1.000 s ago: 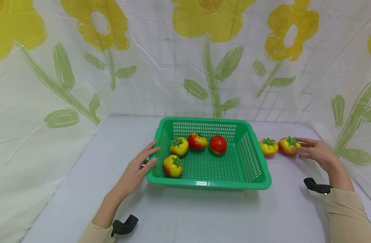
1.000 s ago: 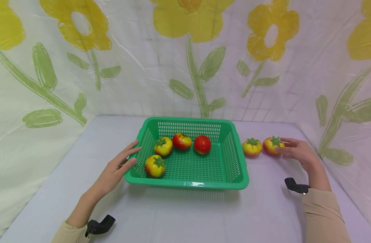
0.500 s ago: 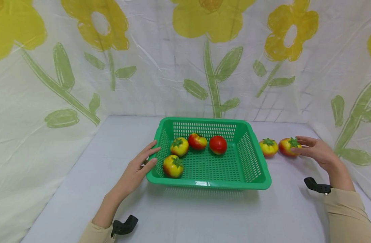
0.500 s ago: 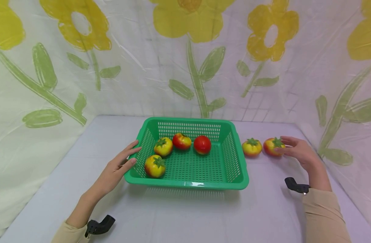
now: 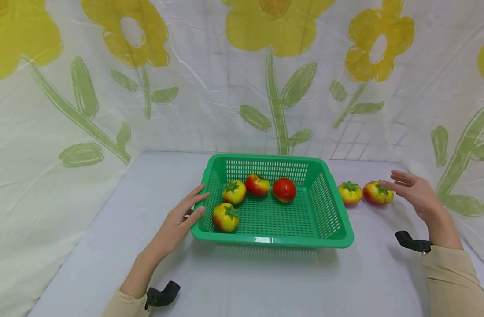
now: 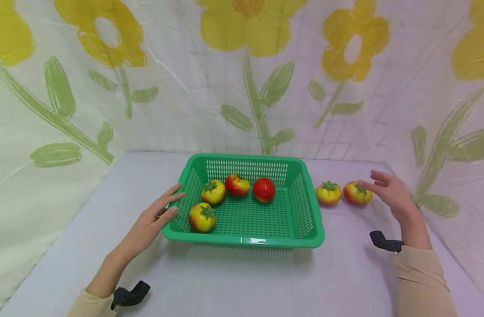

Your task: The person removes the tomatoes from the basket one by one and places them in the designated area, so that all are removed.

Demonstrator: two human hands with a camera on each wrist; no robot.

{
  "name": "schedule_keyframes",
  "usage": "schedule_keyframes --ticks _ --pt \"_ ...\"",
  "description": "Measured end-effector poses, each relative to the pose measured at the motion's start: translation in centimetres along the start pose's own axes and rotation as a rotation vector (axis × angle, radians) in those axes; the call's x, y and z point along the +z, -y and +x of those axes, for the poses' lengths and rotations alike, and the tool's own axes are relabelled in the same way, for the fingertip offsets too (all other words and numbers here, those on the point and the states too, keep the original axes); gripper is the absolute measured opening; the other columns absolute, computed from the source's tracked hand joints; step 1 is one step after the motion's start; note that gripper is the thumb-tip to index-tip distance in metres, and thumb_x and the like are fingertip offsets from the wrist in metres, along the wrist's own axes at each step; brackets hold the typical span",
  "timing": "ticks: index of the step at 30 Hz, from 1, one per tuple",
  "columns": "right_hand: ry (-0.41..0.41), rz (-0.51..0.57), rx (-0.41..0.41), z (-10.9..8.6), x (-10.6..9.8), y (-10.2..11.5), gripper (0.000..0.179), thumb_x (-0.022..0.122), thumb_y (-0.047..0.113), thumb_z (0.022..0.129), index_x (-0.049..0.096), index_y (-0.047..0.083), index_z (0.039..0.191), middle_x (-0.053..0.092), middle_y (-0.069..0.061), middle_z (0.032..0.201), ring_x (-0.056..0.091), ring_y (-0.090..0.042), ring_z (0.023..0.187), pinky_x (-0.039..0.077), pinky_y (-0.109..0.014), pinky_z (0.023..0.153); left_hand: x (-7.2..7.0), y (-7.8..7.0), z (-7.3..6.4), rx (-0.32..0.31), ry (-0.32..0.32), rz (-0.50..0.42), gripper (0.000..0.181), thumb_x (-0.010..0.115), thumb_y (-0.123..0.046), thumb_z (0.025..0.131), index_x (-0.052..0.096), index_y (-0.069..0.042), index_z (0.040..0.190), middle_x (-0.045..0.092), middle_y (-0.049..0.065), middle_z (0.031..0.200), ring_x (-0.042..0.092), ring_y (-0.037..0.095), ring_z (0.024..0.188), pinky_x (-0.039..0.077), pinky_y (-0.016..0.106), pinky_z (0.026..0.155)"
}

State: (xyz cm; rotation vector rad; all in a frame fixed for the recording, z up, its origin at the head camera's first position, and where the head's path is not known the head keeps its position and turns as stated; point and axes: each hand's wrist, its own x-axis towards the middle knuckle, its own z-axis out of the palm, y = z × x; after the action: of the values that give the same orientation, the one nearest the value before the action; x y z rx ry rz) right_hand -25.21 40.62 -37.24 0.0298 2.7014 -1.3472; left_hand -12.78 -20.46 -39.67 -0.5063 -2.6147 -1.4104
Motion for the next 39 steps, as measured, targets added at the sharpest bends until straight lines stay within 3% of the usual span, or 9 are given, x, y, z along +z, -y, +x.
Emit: schedule_keyframes --ticks 14,31,39 --pt "-0.09 0.023 -0.029 -0.6 0.2 2.1 0.084 0.059 0.052 0.095 0.027 0.001 0.154 0.027 -0.024 0.155 0.033 -0.04 0.126 0.022 -0.065 0.105 0.0 -0.1 0.0 0.0 0.002 0.004 0.044 0.049 -0.032 0.105 0.048 -0.02 0.147 0.025 -0.014 0.158 0.054 0.015 0.11 0.048 0.045 0.087" --pt "-0.145 0.072 -0.026 -1.2 0.9 4.4 0.079 0.058 0.05 0.096 0.033 -0.001 0.151 0.027 -0.03 0.152 0.022 -0.051 0.134 0.014 -0.069 0.105 0.0 0.0 -0.1 0.003 -0.005 -0.003 0.043 0.049 -0.031 0.105 0.048 -0.02 0.147 0.025 -0.014 0.158 0.054 0.015 0.112 0.047 0.046 0.088" --pt "-0.169 0.129 -0.031 -1.9 1.2 5.4 0.075 0.062 0.05 0.094 0.038 0.01 0.152 0.041 -0.011 0.145 0.026 -0.043 0.134 0.012 -0.063 0.109 0.0 0.0 -0.1 0.005 0.0 0.005 0.044 0.048 -0.033 0.106 0.047 -0.019 0.147 0.025 -0.013 0.158 0.052 0.016 0.115 0.047 0.044 0.089"
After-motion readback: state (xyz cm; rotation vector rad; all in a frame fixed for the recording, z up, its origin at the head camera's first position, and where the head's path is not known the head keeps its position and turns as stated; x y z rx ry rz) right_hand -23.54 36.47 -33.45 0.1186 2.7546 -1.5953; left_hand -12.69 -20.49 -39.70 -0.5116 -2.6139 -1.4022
